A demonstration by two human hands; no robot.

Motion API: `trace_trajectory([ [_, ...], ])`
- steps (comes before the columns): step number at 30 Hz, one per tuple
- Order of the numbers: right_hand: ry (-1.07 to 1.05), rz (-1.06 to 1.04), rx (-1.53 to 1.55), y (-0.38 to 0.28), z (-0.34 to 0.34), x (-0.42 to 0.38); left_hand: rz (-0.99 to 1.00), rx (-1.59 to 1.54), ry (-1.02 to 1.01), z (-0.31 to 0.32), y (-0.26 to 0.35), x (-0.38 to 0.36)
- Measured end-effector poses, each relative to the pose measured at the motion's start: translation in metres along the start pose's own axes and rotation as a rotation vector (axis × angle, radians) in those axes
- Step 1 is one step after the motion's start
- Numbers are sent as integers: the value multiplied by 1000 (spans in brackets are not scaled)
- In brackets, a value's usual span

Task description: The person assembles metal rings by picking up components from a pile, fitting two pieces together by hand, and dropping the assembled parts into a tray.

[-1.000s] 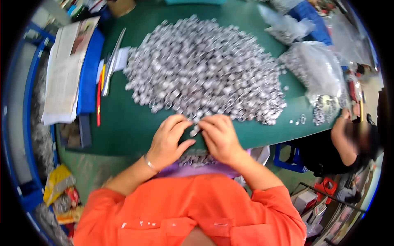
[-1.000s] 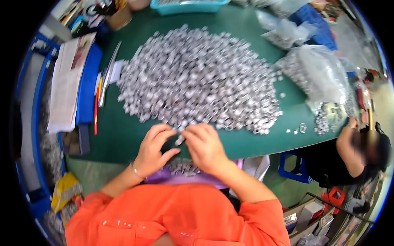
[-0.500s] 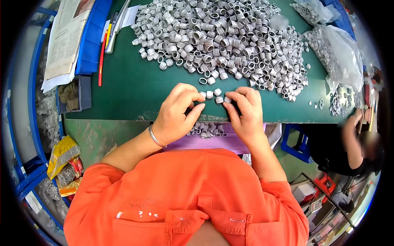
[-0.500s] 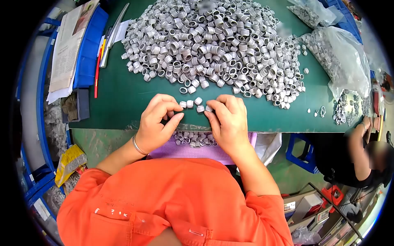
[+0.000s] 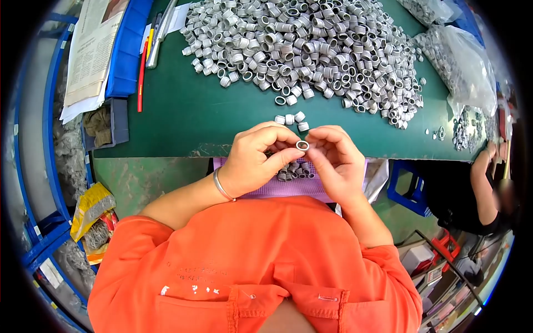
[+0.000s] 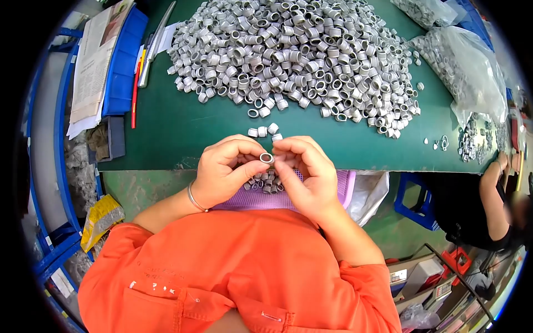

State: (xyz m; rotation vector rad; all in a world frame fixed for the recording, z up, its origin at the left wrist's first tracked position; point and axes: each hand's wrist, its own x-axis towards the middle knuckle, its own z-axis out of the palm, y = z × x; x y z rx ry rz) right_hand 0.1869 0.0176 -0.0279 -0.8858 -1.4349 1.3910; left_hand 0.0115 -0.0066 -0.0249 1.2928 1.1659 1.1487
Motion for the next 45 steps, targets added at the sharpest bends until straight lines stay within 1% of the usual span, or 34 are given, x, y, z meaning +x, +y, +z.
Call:
trace_trajectory([
  [1,-35,120,80,-3,-3,-1,-1,-1,0,-1,1,0],
  [2,-71,241,160,-5,-4,-2,67,101,-1,-3,2,1],
  [3,-97,212,128,-5,-4,-2,134,203,-1,-4,3,1],
  [4,-97,214,128,-3,-3,-2,132,202,-1,-4,3,0],
  [6,-108,56,6,3,-4,-3,114,119,-12,-4,3,1],
  [7,-109,56,5,4,-3,-2,115,118,-11,-4,2,1],
  [9,-16,67,165,4,1,-3,-63,-187,-28,-3,1,0],
  [13,1,65,171,2,2,-3,-109,-217,-29,-5,3,-2],
  [15,-39,145,185,-1,1,-1,-55,-108,-24,-6,5,-1],
  [19,-100,178,159,0,-3,2,18,-52,-11,-7,0,0],
  [22,-71,145,128,-1,-2,3,-8,-106,4,-6,0,-1],
  [24,-83,59,36,-1,-3,4,-121,-203,-26,-7,1,-1],
  [27,-94,2,-8,5,-3,3,-146,-205,-40,-8,1,-2],
  [31,-105,28,-8,4,-3,0,-107,-171,-34,-8,-1,-3],
  [33,-82,149,122,5,0,-3,-21,-56,-2,-8,-2,-3],
  [34,-80,150,123,4,0,-4,-22,-56,-3,-10,-1,-2],
  [36,-64,220,250,1,1,-5,134,146,-120,-16,4,0],
  [37,-63,216,251,2,1,-5,136,148,-121,-14,3,0],
  [39,-62,252,344,5,0,-6,-10,-144,-79,-9,1,-3],
  [40,-65,246,346,7,0,-6,-5,-139,-78,-9,1,-4],
  [42,-66,265,364,8,-1,-7,-61,-180,-60,-9,1,-5],
  [44,-64,233,387,9,-1,-7,-37,-169,-70,-11,5,-4],
  [45,-62,205,412,9,0,-8,0,-90,-85,-12,6,-3],
])
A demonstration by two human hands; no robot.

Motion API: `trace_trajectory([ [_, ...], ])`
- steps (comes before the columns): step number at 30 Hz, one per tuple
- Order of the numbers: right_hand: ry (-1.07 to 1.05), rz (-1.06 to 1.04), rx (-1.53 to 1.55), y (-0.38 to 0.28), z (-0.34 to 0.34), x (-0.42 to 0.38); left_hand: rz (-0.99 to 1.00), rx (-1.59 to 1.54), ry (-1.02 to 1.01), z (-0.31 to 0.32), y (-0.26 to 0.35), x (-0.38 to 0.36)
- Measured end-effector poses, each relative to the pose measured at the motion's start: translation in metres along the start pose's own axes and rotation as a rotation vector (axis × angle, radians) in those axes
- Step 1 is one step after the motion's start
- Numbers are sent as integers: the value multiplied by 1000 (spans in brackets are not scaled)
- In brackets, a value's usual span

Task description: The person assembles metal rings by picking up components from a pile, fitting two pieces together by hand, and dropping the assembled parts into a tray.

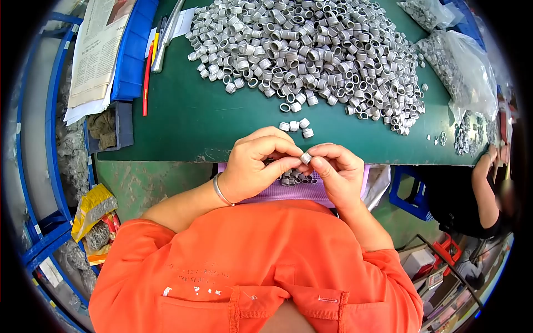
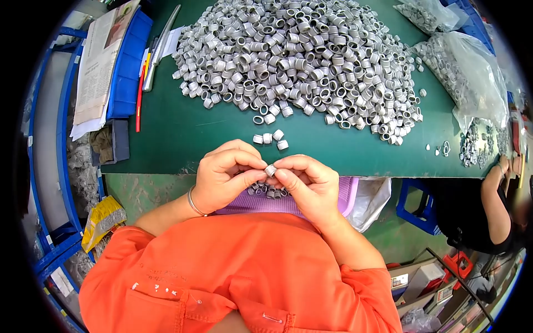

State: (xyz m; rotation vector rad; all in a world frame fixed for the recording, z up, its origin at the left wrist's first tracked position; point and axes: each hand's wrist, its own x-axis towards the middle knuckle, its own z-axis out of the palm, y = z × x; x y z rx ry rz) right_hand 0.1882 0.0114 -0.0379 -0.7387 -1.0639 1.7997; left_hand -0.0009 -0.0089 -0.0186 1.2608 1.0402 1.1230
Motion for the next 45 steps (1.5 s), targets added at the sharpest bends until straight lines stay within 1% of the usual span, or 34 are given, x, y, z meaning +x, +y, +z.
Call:
trace_trajectory([
  [1,1,0,0,0,2,0,33,80,-17,-1,0,0],
  [2,17,-62,-18,0,4,1,33,80,-19,0,-1,-1],
  [3,34,-123,-36,-1,7,2,-9,-31,-6,1,-4,-1],
  [4,37,-125,-36,-1,10,1,-50,-142,5,3,-6,-1],
  [5,107,-140,-55,-2,14,-1,-51,-143,2,4,-6,-1],
  [6,176,-153,-74,-3,16,-2,-127,-250,24,6,-5,-1],
  [7,179,-152,-75,-2,13,-2,-204,-358,48,7,-5,-2],
  [9,-27,-490,-631,0,4,0,-205,-314,38,6,-4,-2],
  [10,-97,-549,-695,0,0,2,-102,-151,17,5,-3,-2],
  [11,-96,-548,-695,-2,-2,3,0,11,-4,4,-2,-2],
  [12,-75,-555,-776,-6,-3,4,131,270,-81,-4,-1,-1],
  [13,-54,-563,-856,-8,-4,6,130,269,-79,-7,-1,-1],
  [14,45,-522,-928,-6,-3,8,163,337,-146,-10,-1,-1],
  [15,75,-599,-1032,-3,-6,16,196,404,-214,-12,-1,-1],
  [16,101,-593,-1103,-1,-6,21,234,467,-247,-12,-1,0],
  [17,127,-588,-1173,-1,-5,25,233,467,-246,-11,-1,-1],
  [19,101,-582,-1205,3,-9,28,95,386,-147,-7,1,-2],
  [20,74,-578,-1237,5,-11,29,-78,316,-91,-6,4,-2],
  [21,70,-579,-1235,8,-11,28,-78,317,-86,-4,3,-1],
  [23,145,-364,-727,14,-7,19,-290,67,93,1,1,1],
  [24,106,-303,-538,14,-6,15,-290,50,78,1,0,2],
  [25,105,-300,-536,13,-2,12,-293,50,79,2,0,2],
  [27,64,-254,-240,11,5,8,-153,114,37,4,1,3],
  [28,39,-275,-272,13,4,6,-84,199,34,3,0,3],
  [29,39,-273,-274,12,4,6,-86,196,34,2,-1,3],
  [31,39,-274,-241,12,4,5,1,223,26,1,-3,3],
  [34,20,-287,-255,13,2,4,21,284,18,-1,-2,2],
  [38,20,-267,-313,4,5,4,-2,269,24,-1,-1,1],
  [40,121,-164,-204,1,8,2,-90,146,36,1,1,0],
  [41,121,-164,-204,2,6,2,-90,146,36,3,1,0],
  [43,31,-310,-319,6,-1,4,-125,-13,85,6,-1,-1],
  [44,31,-311,-319,5,0,6,-125,-13,85,6,-1,0],
  [45,5,-384,-367,4,2,8,-79,-44,86,6,-2,0],
])
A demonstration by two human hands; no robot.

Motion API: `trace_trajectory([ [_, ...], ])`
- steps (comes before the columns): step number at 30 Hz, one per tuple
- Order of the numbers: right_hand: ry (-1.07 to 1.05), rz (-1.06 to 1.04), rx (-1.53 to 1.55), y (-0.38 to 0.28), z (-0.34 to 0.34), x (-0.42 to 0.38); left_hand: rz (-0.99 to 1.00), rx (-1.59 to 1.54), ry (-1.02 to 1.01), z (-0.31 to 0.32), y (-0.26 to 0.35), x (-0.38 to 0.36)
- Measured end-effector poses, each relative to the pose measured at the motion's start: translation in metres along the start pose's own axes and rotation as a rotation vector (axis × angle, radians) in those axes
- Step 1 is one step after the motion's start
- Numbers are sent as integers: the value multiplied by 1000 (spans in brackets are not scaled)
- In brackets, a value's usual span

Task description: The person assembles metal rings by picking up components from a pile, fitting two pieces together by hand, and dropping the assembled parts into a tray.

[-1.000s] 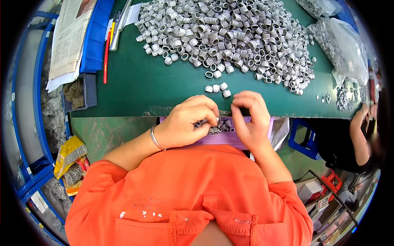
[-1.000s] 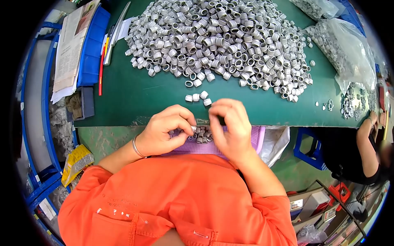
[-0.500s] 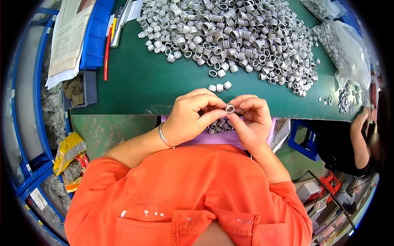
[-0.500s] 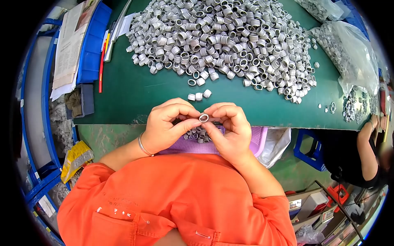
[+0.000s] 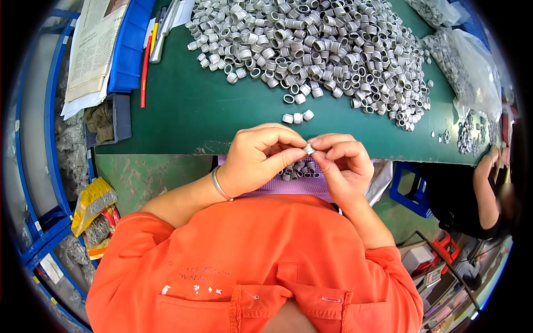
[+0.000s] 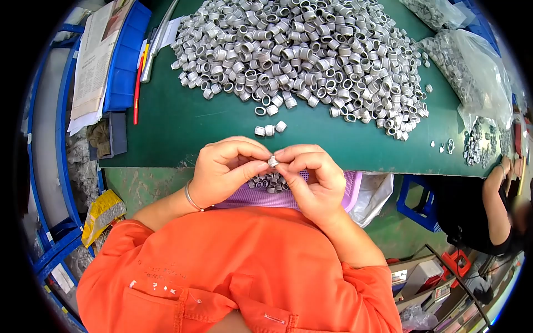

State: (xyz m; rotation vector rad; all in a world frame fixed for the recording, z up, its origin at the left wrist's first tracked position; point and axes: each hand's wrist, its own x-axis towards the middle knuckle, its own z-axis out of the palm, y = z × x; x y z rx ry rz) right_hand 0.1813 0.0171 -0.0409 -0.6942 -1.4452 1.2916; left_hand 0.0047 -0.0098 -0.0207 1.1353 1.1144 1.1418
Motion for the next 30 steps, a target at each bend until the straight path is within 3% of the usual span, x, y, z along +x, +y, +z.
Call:
trace_trajectory([
  [2,-20,-78,-43,-2,1,2,44,-34,-1,-3,0,2],
  [4,-88,-81,-72,-5,2,1,213,278,-127,-12,1,2],
  [8,-197,-124,-204,-5,-10,14,221,333,-280,-19,4,0],
  [12,-54,-125,-783,7,0,35,124,404,-229,-17,4,0],
  [14,-108,-118,-889,15,-4,36,-71,320,-104,-16,4,0],
  [16,-97,-112,-805,15,-4,34,-66,271,-50,-13,2,0],
  [18,-103,-59,-703,10,-4,30,-214,34,32,-11,3,2],
  [20,-121,82,-413,-4,1,27,-172,-95,62,-10,0,4],
  [21,-182,-116,-488,-3,0,28,-215,-107,26,-10,3,6],
  [22,-187,-180,-443,-4,3,27,-256,-119,-10,-10,5,7],
  [26,80,184,58,-1,12,15,-54,-132,9,-5,1,6],
  [28,61,253,36,-3,6,12,-26,-156,14,-7,-2,5],
  [30,12,491,139,-8,4,10,2,-181,18,-7,-2,4],
])
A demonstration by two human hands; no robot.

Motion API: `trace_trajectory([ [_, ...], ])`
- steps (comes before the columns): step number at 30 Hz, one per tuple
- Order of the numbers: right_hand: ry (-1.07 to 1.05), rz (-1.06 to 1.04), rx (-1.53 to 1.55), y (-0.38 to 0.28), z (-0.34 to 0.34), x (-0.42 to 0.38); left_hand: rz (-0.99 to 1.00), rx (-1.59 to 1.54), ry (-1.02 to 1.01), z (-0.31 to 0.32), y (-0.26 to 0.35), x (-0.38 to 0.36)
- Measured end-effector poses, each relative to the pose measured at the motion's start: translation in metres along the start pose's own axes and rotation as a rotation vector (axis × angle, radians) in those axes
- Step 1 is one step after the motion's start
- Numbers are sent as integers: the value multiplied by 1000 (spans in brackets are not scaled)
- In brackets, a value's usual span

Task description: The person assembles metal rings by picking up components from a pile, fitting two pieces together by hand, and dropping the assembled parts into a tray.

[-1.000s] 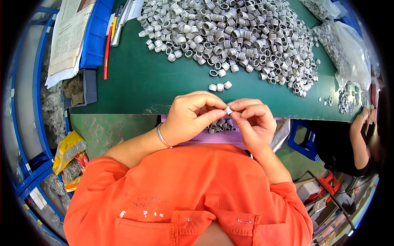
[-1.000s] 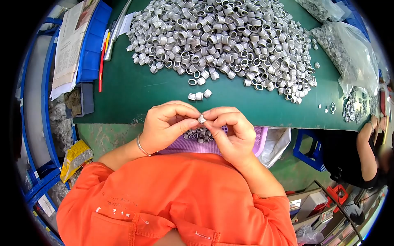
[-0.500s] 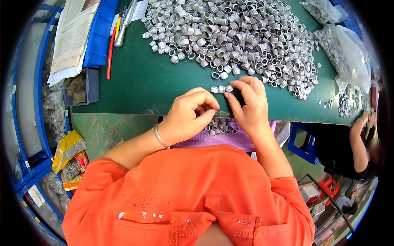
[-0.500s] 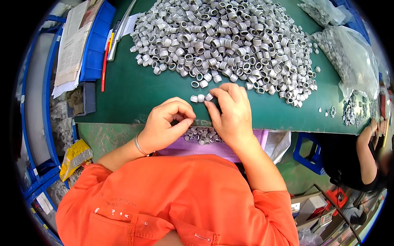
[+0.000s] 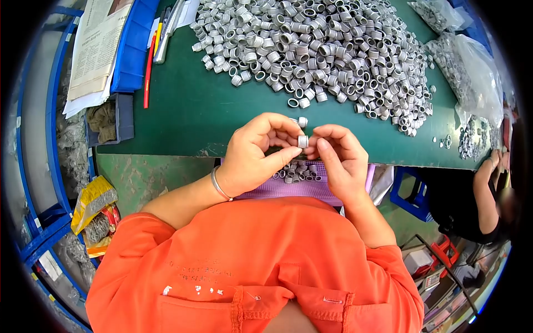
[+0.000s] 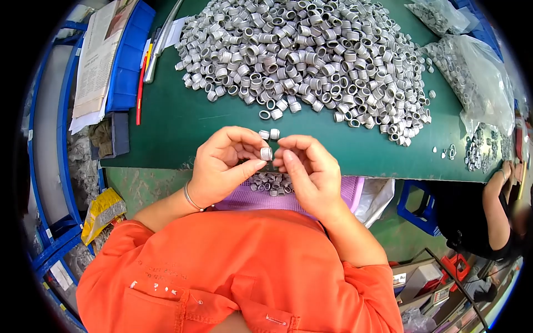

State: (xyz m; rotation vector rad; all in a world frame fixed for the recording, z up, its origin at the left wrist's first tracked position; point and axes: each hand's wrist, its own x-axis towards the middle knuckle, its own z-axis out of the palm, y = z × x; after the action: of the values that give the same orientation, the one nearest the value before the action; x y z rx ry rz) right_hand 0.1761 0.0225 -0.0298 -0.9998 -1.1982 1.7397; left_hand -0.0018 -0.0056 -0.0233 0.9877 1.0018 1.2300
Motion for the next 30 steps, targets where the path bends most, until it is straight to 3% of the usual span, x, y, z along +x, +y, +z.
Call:
trace_trajectory([
  [6,-46,-41,84,4,6,-3,18,104,50,3,3,-2],
  [8,-75,-277,-269,7,0,0,352,523,-88,-4,7,3],
  [10,-96,-388,-292,3,-3,5,317,507,-116,-9,7,0],
  [12,-362,-508,-452,0,-13,8,363,555,-206,-14,8,-1],
  [14,-361,-487,-464,-2,-12,12,357,574,-198,-13,9,-3],
  [16,-100,-611,-737,3,-4,23,136,518,-52,-11,9,-5],
  [17,7,-551,-861,2,2,25,87,497,-24,-12,2,-6],
  [20,41,-597,-1001,6,2,33,-71,334,98,-5,-2,-5],
  [24,4,-574,-820,14,-2,27,-233,203,93,-5,2,-2],
  [30,22,-599,-978,10,4,32,-266,286,58,-7,-1,5],
])
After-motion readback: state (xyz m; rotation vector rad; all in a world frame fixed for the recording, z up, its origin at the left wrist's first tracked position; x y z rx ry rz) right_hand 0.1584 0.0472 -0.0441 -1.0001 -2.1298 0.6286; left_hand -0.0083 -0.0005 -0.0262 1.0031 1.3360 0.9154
